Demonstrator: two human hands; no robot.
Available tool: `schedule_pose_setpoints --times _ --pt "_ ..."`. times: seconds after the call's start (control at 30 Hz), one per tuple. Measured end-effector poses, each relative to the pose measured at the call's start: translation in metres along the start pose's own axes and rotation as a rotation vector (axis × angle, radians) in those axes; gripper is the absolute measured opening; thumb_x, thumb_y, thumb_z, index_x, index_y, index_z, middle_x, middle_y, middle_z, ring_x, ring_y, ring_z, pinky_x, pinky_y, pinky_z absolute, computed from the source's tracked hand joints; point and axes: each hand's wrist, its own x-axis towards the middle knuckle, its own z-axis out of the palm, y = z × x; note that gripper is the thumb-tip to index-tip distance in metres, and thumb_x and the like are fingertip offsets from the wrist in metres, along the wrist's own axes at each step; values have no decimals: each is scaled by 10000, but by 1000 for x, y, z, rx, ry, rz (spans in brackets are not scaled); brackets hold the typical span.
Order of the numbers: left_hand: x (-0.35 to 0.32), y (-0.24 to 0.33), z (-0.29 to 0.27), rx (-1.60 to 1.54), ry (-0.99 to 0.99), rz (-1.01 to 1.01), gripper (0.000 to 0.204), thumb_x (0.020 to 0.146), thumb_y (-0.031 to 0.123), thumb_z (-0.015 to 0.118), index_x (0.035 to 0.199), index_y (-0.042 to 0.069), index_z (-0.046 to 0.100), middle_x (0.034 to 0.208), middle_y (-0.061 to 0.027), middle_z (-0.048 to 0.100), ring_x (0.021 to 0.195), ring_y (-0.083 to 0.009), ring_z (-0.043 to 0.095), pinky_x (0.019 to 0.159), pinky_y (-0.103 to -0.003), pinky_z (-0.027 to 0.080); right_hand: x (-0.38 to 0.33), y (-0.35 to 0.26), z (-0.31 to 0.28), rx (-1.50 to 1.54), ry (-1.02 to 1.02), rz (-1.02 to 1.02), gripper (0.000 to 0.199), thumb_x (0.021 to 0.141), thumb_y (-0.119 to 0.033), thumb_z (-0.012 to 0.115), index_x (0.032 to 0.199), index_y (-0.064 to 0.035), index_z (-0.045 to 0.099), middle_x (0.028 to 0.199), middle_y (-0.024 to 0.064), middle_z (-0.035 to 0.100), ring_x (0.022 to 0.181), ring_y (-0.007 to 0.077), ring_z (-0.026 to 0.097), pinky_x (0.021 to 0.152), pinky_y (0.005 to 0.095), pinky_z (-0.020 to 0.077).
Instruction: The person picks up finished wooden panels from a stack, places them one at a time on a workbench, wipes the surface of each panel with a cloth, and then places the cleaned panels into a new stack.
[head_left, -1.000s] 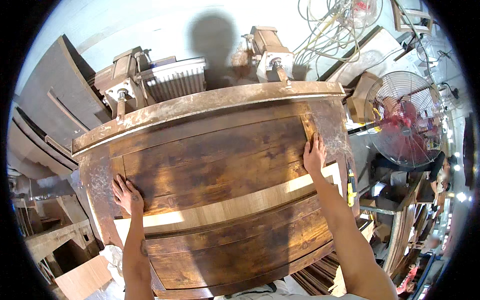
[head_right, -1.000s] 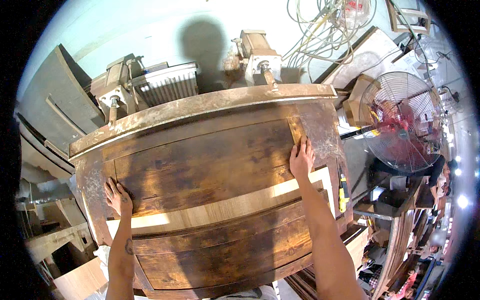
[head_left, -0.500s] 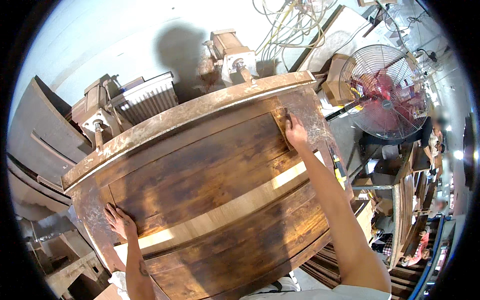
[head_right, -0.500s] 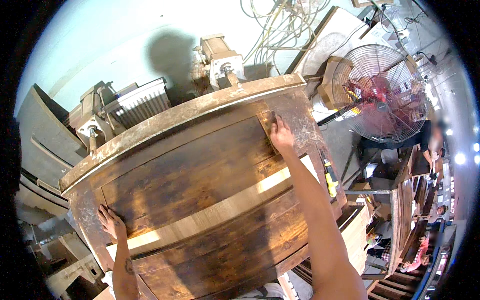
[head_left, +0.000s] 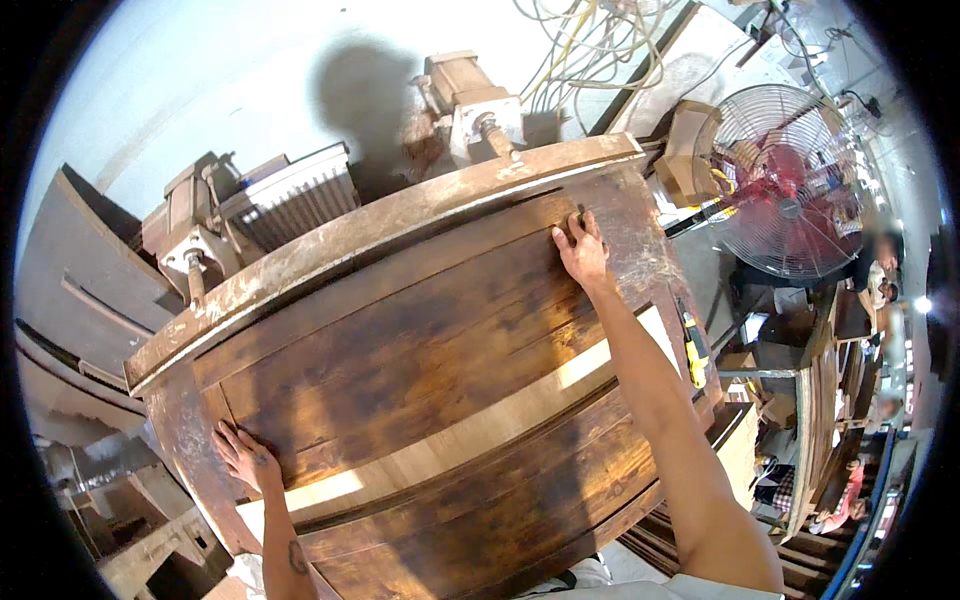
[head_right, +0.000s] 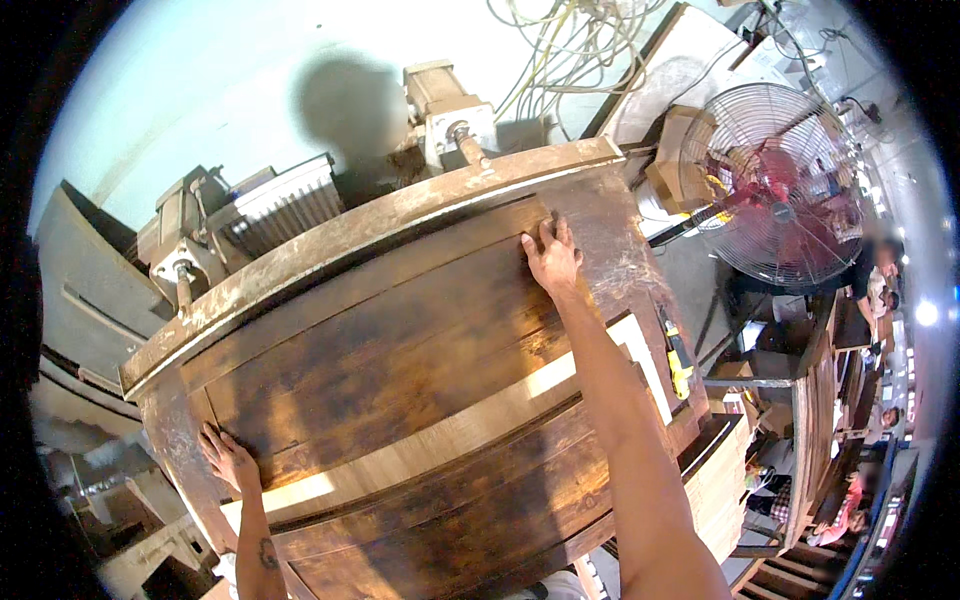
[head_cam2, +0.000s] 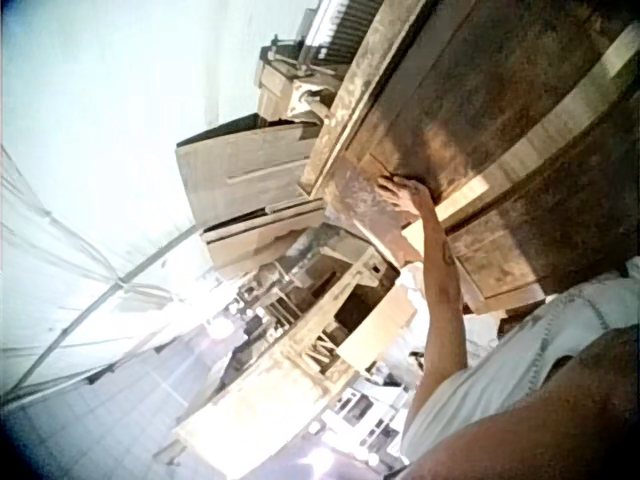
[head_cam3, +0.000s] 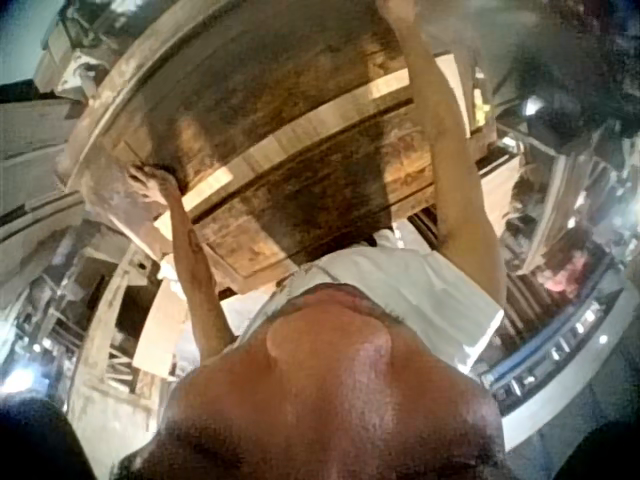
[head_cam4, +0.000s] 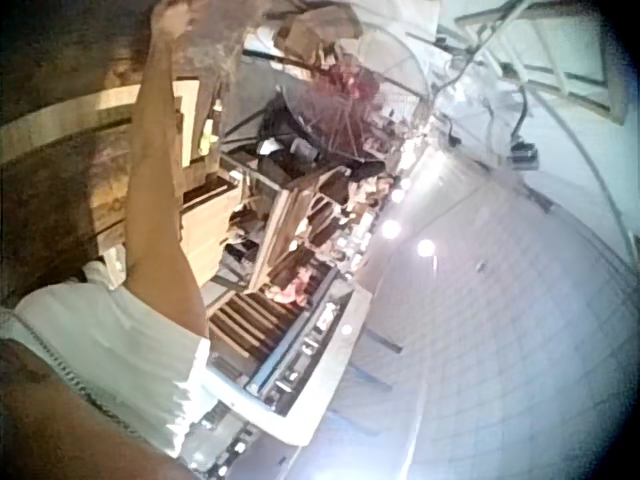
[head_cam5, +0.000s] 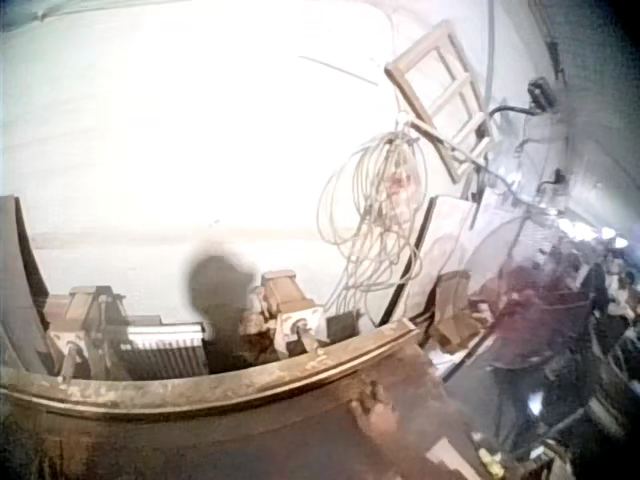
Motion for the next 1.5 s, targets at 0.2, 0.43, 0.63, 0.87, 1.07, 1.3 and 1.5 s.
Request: schedule_pose_setpoints --times 0.2,0.43,0.63,0.87,1.07,1.3,1.5 --pt "-3 -10 9 58 51 53 472 979 383 227 1419 214 248 1469 -92 225 1331 -322 243 1002 -578 236 23 96 -26 81 145 -104 506 770 -250 605 1262 -197 497 1292 225 431 1103 414 487 976 376 396" --pt "-3 -4 5 46 17 43 464 982 372 216 1414 209 263 1464 -109 232 1329 -327 245 992 -572 257 -32 110 -55 -506 -227 167 651 796 -89 498 1389 -274 301 1480 109 163 1344 314 211 1031 583 226" --pt "-4 -4 2 -2 28 34 468 978 385 227 1414 217 257 1459 -117 238 1316 -361 253 1002 -598 229 -49 95 -85 -140 -395 141 413 783 -321 548 1149 -132 518 1230 155 427 1144 321 426 961 434 336" --pt "-3 -7 8 22 14 32 471 977 388 220 1415 218 258 1461 -120 234 1324 -353 240 998 -602 225 -56 79 -95 -130 -516 91 651 671 -630 643 858 -11 564 862 166 590 859 284 549 735 388 411" --pt "-4 -11 10 34 3 36 474 978 390 211 1418 219 247 1465 -112 226 1333 -327 235 995 -583 241 -44 93 -96 -45 -590 -1 455 763 -458 659 825 -14 580 757 134 589 660 252 602 544 377 446" --pt "-2 1 5 -7 -25 7 475 977 405 205 1415 228 259 1468 -100 226 1336 -314 233 1002 -578 232 2 144 -90 -202 -123 -60 448 818 -477 586 774 -34 636 670 127 630 773 235 653 685 410 518" --pt "-3 -8 1 8 -45 -35 482 974 420 212 1418 236 253 1477 -93 201 1348 -312 206 1012 -588 214 -2 110 -58 -350 3 298 711 727 -530 650 1307 -181 432 1342 149 412 1276 322 322 993 482 333"
